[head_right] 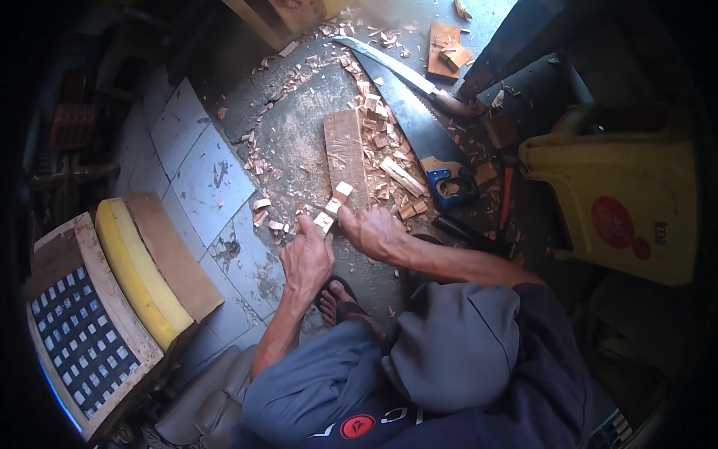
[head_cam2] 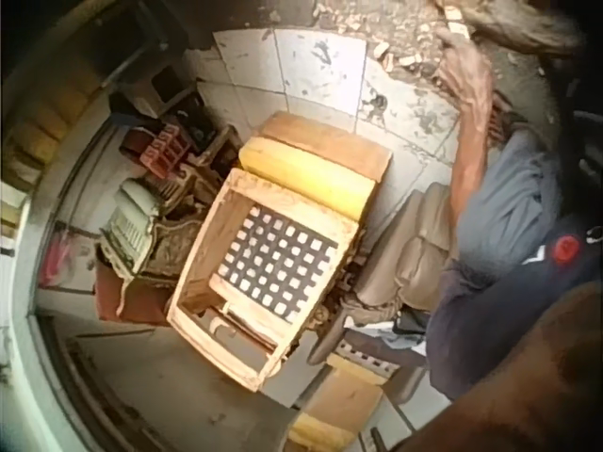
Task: The person shaves a piece of curved wood using a knife while sitting on the floor, occasionally using a handsaw to score or clear the wood.
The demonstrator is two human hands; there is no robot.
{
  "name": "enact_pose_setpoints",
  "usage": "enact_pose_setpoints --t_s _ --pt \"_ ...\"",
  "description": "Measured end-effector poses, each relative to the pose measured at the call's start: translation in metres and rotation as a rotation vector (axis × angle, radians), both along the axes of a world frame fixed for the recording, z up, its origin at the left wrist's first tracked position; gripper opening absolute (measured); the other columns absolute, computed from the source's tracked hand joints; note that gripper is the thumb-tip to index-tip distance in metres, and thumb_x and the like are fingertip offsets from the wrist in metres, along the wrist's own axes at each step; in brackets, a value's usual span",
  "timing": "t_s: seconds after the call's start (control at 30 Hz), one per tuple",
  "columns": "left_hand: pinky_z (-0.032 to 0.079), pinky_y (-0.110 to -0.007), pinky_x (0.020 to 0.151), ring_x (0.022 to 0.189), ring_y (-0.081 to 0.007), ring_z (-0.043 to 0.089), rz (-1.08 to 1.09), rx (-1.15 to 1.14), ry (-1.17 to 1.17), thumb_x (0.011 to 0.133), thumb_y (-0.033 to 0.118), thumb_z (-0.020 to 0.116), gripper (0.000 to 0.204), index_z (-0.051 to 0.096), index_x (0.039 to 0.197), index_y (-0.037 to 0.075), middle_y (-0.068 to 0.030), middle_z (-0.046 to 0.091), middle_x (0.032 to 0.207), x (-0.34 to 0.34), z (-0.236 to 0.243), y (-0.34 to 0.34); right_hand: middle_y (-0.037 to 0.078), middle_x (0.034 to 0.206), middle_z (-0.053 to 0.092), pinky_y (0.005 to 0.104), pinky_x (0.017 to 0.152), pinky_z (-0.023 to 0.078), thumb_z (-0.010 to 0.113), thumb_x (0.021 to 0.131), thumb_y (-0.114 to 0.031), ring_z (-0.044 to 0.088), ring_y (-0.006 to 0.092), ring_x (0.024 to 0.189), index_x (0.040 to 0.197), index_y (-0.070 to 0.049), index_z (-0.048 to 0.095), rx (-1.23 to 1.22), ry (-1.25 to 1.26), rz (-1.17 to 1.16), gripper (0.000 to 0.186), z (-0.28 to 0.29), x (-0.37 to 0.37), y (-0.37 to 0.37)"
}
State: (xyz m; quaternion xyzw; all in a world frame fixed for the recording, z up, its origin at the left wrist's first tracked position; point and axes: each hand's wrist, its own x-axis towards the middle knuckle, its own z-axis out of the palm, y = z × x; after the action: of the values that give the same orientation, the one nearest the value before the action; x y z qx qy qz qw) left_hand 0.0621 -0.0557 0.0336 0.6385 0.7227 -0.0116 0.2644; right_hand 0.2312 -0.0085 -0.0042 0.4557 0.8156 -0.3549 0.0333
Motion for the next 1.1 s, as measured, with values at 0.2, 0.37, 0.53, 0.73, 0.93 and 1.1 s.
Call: enact_pose_setpoints --t_s 0.2,0.37,0.53,0.73,0.93,1.1 --pt "0.052 -0.058 0.060 0.066 -0.0479 0.067 -0.065 0.148 0.084 0.092 0.012 0.057 0.025 0.041 0.105 -0.002 -0.0293 0.065 0.084 -0.004 -0.004 0.019 0.023 0.078 0.067 0.0561 0.049 0.049 0.052 0.096 -0.018 0.066 0.0441 0.060 0.108 -0.005 0.048 -0.039 -0.020 0.073 0.018 0.001 -0.007 0.016" --pt "0.052 -0.059 0.067 0.075 -0.0503 0.068 -0.004 0.011 0.051 0.093 0.019 0.062 0.037 0.038 0.112 -0.003 -0.0320 0.067 0.085 0.005 0.012 0.023 0.024 0.069 0.065 0.0572 0.053 0.052 0.057 0.096 -0.021 0.068 0.0457 0.064 0.110 -0.006 0.050 0.063 0.079 -0.026 0.022 -0.019 0.007 0.024" --pt "0.052 -0.060 0.070 0.075 -0.0524 0.068 0.054 -0.027 0.030 0.093 0.022 0.068 0.049 0.034 0.116 -0.004 -0.0309 0.068 0.079 0.006 0.005 0.017 0.026 0.072 0.066 0.0588 0.059 0.051 0.056 0.094 -0.017 0.068 0.0468 0.069 0.110 -0.006 0.049 -0.014 0.199 -0.073 0.021 -0.039 0.013 0.007" --pt "0.056 -0.056 0.067 0.072 -0.0479 0.071 -0.010 0.015 0.014 0.094 0.024 0.066 0.055 0.034 0.123 -0.010 -0.0302 0.070 0.081 0.007 0.005 0.013 0.024 0.070 0.065 0.0575 0.052 0.048 0.055 0.096 -0.020 0.065 0.0484 0.062 0.103 -0.005 0.050 0.078 0.168 -0.115 0.017 -0.040 0.015 0.002" --pt "0.054 -0.057 0.073 0.081 -0.0505 0.069 0.056 -0.039 -0.014 0.092 0.021 0.069 0.053 0.034 0.122 -0.006 -0.0294 0.070 0.086 0.006 0.007 0.022 0.027 0.074 0.067 0.0588 0.058 0.052 0.055 0.095 -0.018 0.068 0.0470 0.068 0.105 -0.006 0.051 -0.018 0.119 -0.101 0.016 -0.044 0.016 0.008" --pt "0.052 -0.059 0.074 0.081 -0.0532 0.068 0.117 -0.017 -0.013 0.092 0.023 0.070 0.050 0.035 0.117 -0.004 -0.0340 0.068 0.087 0.010 0.009 0.015 0.027 0.073 0.066 0.0591 0.059 0.052 0.057 0.093 -0.016 0.068 0.0490 0.069 0.107 -0.004 0.049 0.005 0.237 -0.156 0.020 -0.044 0.008 -0.002"
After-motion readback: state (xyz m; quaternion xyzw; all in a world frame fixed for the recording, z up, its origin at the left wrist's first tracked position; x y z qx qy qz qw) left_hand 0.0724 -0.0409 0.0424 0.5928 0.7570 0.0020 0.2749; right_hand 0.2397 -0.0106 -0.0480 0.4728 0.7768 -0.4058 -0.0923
